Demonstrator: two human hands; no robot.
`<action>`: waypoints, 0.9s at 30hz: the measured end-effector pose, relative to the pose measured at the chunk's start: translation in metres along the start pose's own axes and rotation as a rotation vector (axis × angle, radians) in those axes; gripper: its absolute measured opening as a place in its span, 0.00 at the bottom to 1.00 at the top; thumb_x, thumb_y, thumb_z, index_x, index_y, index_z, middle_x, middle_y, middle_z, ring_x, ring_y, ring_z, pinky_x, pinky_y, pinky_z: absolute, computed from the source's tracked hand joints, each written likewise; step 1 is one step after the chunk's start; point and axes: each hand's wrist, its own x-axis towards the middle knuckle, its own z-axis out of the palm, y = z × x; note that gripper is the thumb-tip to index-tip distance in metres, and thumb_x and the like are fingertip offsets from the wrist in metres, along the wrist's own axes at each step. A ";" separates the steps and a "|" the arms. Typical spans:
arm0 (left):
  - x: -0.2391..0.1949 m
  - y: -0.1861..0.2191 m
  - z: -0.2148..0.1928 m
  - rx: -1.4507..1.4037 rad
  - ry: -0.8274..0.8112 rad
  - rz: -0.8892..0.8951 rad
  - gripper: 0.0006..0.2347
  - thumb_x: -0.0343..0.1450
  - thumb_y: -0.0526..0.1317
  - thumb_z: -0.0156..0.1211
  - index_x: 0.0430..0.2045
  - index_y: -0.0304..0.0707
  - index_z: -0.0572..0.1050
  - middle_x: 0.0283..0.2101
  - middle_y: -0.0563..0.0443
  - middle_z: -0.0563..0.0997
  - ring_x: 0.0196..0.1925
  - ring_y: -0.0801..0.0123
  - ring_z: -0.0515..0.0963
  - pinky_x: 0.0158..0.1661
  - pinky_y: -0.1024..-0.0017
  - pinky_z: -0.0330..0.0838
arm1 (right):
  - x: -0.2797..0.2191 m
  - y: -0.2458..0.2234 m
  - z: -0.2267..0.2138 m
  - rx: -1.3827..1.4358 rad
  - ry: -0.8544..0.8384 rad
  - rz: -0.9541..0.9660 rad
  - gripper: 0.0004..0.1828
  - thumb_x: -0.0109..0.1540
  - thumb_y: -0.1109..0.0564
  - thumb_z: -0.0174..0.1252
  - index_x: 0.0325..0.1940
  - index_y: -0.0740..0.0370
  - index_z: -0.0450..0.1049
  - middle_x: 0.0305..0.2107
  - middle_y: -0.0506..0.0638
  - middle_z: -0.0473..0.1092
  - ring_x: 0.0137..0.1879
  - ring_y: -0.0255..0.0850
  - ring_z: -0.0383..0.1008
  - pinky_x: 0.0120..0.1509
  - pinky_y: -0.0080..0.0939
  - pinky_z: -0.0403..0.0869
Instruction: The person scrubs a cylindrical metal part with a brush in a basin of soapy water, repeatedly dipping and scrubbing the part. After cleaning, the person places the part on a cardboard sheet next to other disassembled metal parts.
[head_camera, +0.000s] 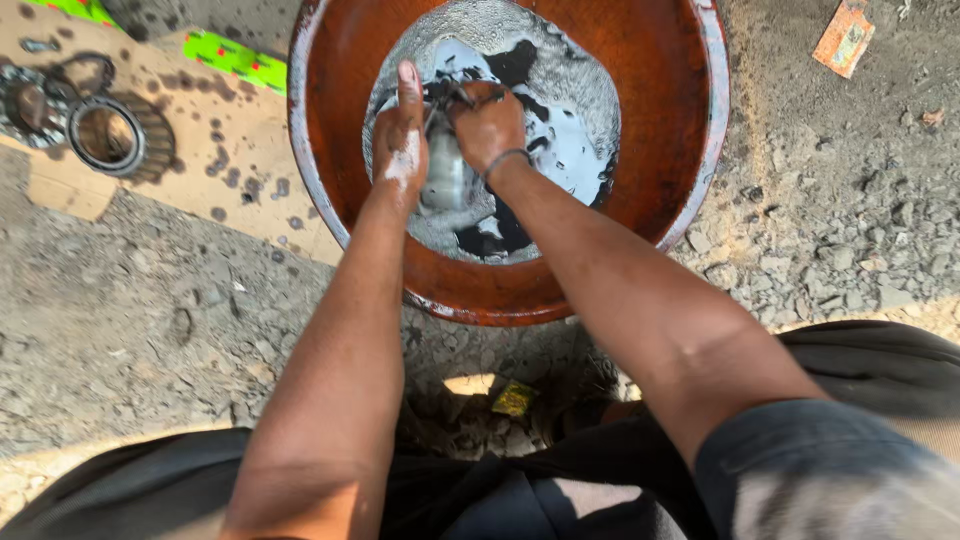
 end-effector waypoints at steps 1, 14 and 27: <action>0.000 -0.001 0.000 -0.017 -0.016 0.033 0.35 0.68 0.78 0.25 0.18 0.42 0.57 0.24 0.52 0.61 0.30 0.62 0.64 0.33 0.55 0.59 | 0.000 -0.001 0.000 0.066 -0.031 -0.016 0.12 0.58 0.61 0.60 0.46 0.58 0.75 0.46 0.54 0.79 0.55 0.47 0.81 0.63 0.42 0.77; -0.008 0.015 -0.004 0.050 0.025 0.096 0.38 0.65 0.80 0.23 0.13 0.39 0.56 0.20 0.52 0.63 0.27 0.64 0.64 0.29 0.55 0.57 | -0.001 -0.009 -0.005 -0.283 0.141 -0.441 0.08 0.58 0.63 0.58 0.40 0.63 0.80 0.41 0.60 0.76 0.50 0.54 0.77 0.57 0.48 0.76; -0.022 0.028 -0.008 -0.132 0.018 0.089 0.37 0.64 0.80 0.33 0.13 0.40 0.59 0.21 0.53 0.61 0.29 0.66 0.62 0.31 0.59 0.61 | 0.003 -0.005 0.005 -0.148 0.114 -0.424 0.09 0.57 0.63 0.59 0.40 0.59 0.80 0.43 0.58 0.76 0.53 0.55 0.74 0.62 0.47 0.70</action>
